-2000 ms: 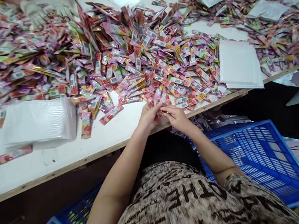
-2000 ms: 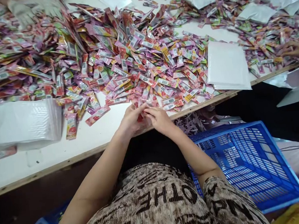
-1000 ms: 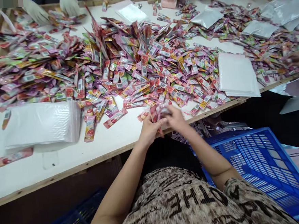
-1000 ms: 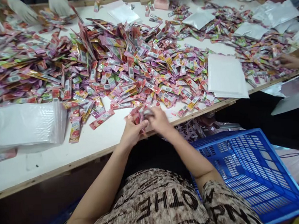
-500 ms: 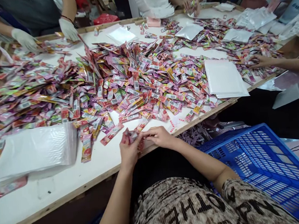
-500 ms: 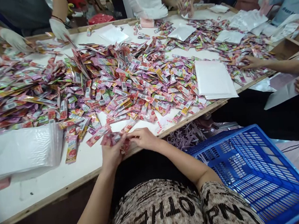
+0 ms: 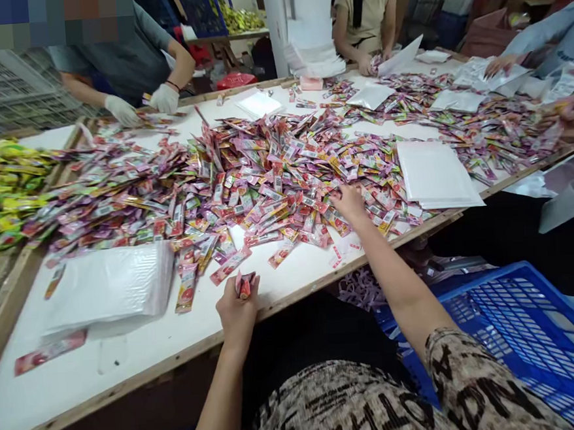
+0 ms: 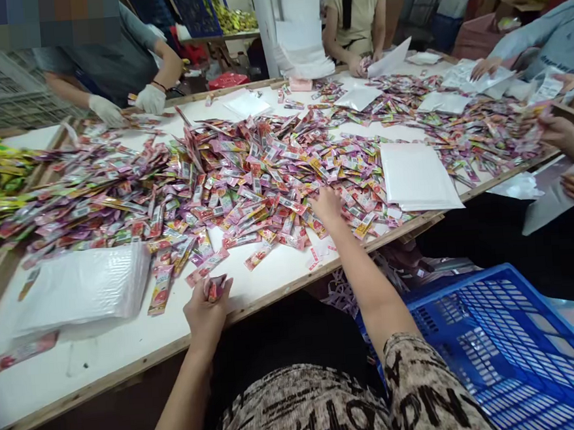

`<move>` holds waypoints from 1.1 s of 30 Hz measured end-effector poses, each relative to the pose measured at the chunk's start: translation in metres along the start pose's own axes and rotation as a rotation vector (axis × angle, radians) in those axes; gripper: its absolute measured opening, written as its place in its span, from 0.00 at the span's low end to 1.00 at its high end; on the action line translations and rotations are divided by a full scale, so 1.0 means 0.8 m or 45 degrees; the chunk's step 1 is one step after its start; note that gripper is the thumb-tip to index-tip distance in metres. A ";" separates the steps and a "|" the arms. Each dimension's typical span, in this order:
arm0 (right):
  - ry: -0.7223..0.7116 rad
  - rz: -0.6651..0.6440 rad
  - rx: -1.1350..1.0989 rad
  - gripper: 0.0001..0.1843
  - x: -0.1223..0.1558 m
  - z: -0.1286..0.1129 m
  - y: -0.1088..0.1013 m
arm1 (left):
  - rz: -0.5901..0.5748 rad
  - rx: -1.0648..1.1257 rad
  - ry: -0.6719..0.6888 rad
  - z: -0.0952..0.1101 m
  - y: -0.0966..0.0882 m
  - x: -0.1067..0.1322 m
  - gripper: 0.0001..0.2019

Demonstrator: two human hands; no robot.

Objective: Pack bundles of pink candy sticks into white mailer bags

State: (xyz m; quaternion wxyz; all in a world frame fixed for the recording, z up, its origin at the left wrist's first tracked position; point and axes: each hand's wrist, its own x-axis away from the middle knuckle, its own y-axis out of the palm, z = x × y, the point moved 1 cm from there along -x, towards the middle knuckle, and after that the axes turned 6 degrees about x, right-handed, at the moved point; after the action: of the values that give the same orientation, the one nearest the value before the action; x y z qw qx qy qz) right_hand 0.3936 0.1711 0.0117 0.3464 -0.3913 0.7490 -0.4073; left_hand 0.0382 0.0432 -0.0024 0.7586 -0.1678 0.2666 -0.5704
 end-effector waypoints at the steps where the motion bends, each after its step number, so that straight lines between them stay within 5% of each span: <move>1: -0.024 0.012 0.004 0.16 0.003 -0.012 0.005 | 0.013 0.010 -0.012 -0.001 -0.001 0.001 0.10; 6: -0.106 0.162 -0.087 0.15 -0.058 -0.029 0.002 | 0.046 0.038 -0.016 0.000 -0.006 0.005 0.10; 11: 0.101 0.011 -0.043 0.11 -0.144 -0.014 -0.004 | 0.082 0.082 -0.091 0.001 -0.008 0.007 0.10; 14: 0.169 0.083 -0.157 0.14 -0.170 -0.015 -0.009 | 0.098 0.106 -0.130 -0.004 -0.007 0.007 0.10; 16: 0.064 0.117 -0.179 0.16 -0.182 -0.031 -0.009 | 0.101 0.106 -0.140 -0.008 -0.006 0.006 0.10; 20: -0.341 -0.100 0.023 0.17 -0.207 -0.091 0.015 | 0.086 0.076 -0.171 -0.012 -0.004 0.005 0.10; 24: -0.423 -0.217 0.172 0.18 -0.234 -0.122 0.034 | 0.119 0.073 -0.195 -0.016 -0.004 0.005 0.12; 29: -0.305 -0.086 -0.218 0.17 -0.235 -0.070 -0.007 | 0.130 0.112 -0.198 -0.019 -0.007 0.005 0.13; 33: -0.484 -0.409 -0.310 0.21 -0.179 -0.030 -0.039 | 0.116 0.163 -0.158 -0.020 -0.005 0.004 0.13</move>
State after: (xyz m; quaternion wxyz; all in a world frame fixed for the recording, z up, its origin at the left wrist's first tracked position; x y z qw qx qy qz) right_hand 0.4480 0.2921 0.0778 0.3620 -0.6132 0.6424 -0.2832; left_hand 0.0262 0.0399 -0.0137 0.8080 -0.1416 0.1894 -0.5397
